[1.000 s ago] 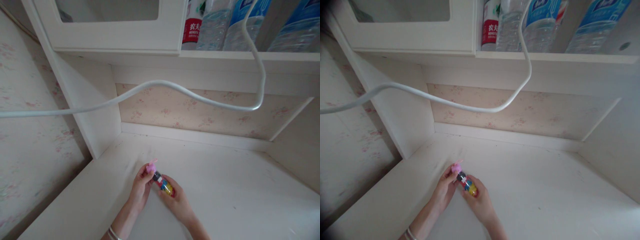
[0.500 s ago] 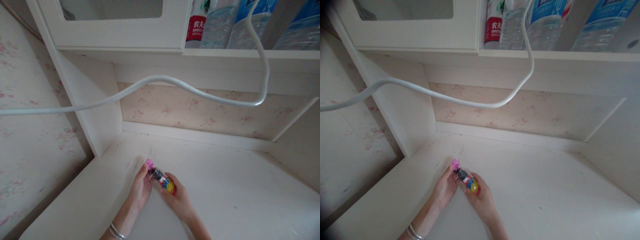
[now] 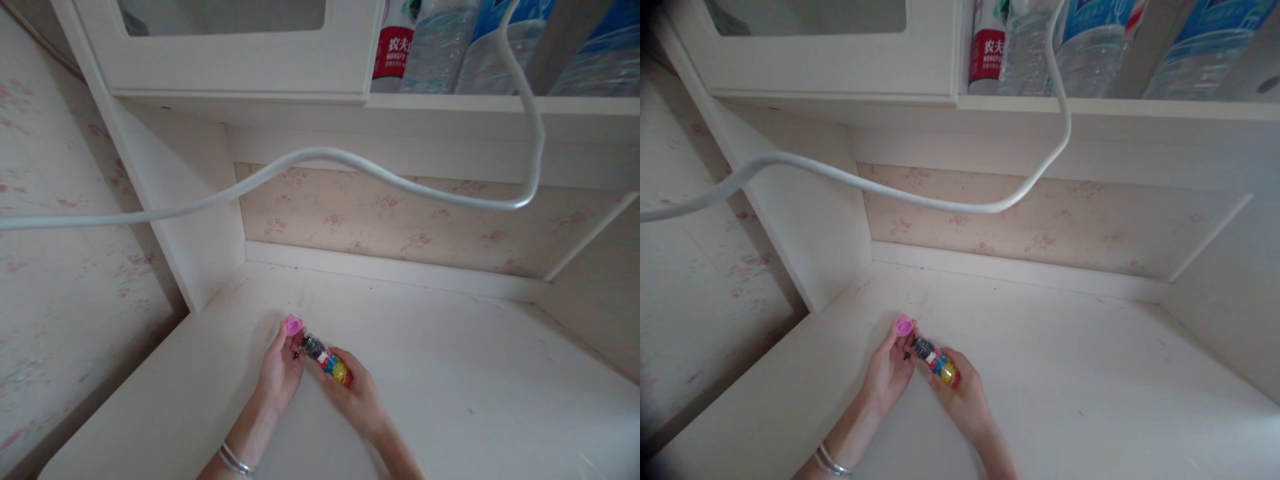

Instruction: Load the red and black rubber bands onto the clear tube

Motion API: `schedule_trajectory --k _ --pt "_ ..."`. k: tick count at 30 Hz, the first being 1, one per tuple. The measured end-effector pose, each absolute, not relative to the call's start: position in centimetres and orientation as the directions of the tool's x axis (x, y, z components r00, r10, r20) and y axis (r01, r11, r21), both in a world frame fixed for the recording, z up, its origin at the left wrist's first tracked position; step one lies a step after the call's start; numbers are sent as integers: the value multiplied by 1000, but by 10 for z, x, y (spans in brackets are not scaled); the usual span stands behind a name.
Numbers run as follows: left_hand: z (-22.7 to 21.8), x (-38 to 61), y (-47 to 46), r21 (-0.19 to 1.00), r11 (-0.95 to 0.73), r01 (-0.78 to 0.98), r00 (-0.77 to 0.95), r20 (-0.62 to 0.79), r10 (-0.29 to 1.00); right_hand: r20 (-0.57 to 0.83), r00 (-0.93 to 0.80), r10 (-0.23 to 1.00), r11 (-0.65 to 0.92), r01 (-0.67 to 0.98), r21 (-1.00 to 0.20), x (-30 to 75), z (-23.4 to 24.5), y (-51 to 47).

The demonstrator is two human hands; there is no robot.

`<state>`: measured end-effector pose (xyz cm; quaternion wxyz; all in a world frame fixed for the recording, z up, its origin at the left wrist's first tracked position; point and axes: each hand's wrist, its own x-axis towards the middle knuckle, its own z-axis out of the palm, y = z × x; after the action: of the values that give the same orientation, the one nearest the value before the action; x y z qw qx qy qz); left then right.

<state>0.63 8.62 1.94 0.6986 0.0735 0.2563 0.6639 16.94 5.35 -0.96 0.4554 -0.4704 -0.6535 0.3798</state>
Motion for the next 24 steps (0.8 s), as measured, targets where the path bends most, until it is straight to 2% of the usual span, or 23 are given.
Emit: schedule_trajectory --k 4,11,18,24 --pt "21 2 86 456 45 -889 -76 -245 967 266 -200 943 324 356 -877 170 1 49" --pt "24 6 82 597 80 -799 -68 -221 973 295 -243 924 375 425 -824 168 6 45" --pt "21 3 84 531 75 -844 -86 -271 959 299 -220 928 367 413 -834 168 0 47" --pt "19 5 84 531 103 -841 -69 -293 954 317 -191 929 369 415 -832 169 -8 47"
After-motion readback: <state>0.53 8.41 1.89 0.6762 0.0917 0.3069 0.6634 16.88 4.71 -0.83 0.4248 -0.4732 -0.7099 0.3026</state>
